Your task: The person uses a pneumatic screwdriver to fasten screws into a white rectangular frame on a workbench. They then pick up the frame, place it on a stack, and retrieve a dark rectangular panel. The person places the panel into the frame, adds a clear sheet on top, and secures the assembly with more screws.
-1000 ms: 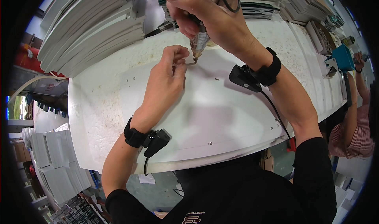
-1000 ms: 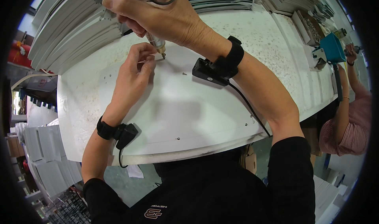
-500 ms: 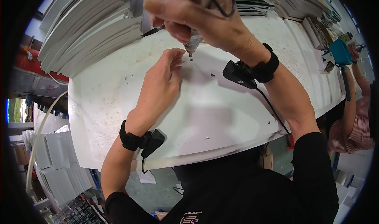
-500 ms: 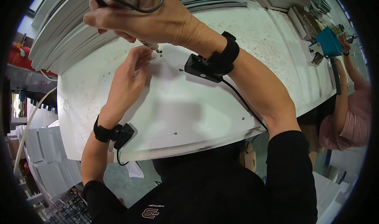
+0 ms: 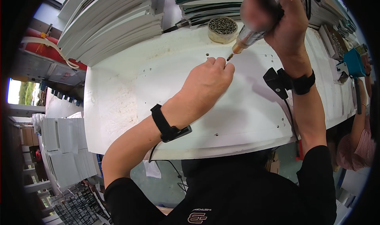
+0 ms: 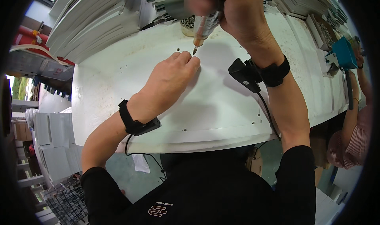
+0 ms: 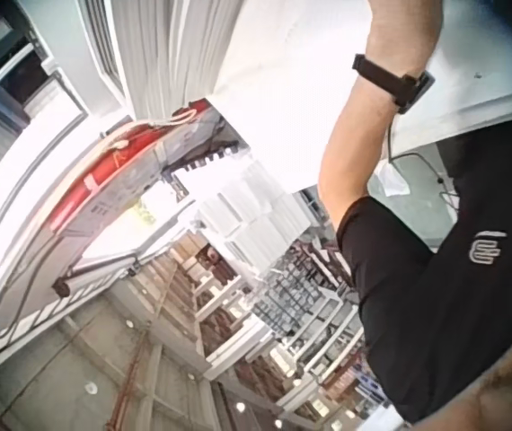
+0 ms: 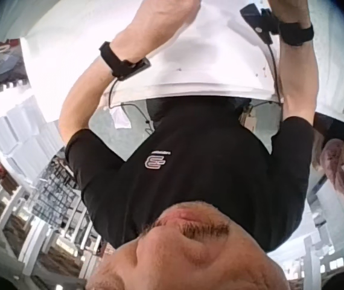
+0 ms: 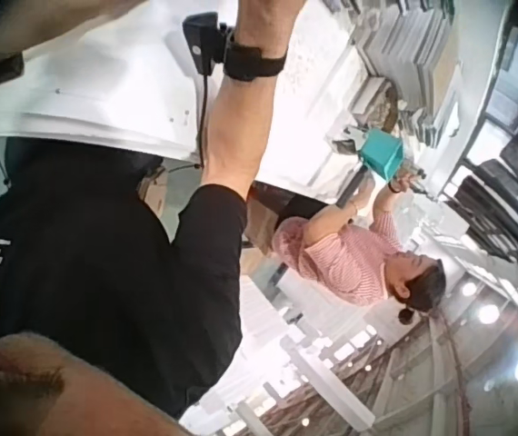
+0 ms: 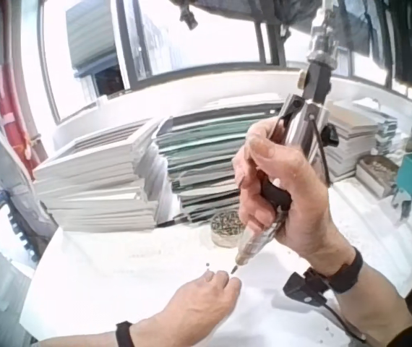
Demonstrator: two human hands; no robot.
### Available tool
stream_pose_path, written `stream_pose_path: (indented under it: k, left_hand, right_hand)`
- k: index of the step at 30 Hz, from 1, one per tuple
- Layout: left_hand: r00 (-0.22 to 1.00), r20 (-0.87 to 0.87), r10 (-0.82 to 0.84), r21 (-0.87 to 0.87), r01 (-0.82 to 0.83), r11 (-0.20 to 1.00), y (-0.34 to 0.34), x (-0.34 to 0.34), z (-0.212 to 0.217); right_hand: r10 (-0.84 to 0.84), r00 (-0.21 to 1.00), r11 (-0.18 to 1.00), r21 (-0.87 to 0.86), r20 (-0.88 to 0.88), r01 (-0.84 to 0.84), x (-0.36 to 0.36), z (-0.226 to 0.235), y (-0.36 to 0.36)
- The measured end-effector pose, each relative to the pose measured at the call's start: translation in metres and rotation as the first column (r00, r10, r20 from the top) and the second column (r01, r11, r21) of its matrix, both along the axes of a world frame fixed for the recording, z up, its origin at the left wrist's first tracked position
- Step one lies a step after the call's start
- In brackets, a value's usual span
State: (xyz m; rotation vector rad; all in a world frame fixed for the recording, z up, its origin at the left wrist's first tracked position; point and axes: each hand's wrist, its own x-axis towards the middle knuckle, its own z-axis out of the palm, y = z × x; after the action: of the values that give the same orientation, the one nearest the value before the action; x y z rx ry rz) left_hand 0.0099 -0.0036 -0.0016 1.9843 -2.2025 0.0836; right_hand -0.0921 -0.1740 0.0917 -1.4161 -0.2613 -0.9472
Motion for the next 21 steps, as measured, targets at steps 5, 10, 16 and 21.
stream_pose_path:
  k: [5, 10, 16, 21]
  left_hand:
    - [0.993, 0.1, 0.068, 0.095, -0.077, 0.992, 0.0, -0.006, 0.004]
    - [0.945, -0.282, 0.168, -0.049, -0.189, 0.981, 0.039, -0.016, 0.006]
    - [0.59, -0.772, 0.234, 0.009, -0.359, 0.933, 0.114, -0.034, 0.008]
    - [0.108, -0.94, 0.323, 0.241, -0.461, 0.854, 0.168, -0.051, 0.0]
  right_hand:
    - [0.013, 0.999, 1.0, -0.021, 0.031, -0.013, -0.002, 0.0, -0.004]
    - [0.064, 0.992, 0.991, 0.107, 0.106, -0.075, -0.008, 0.001, 0.003]
    - [0.252, 0.951, 0.958, 0.092, 0.178, -0.271, -0.01, 0.012, 0.024]
    - [0.507, 0.849, 0.851, 0.068, 0.146, -0.52, -0.005, 0.026, 0.064]
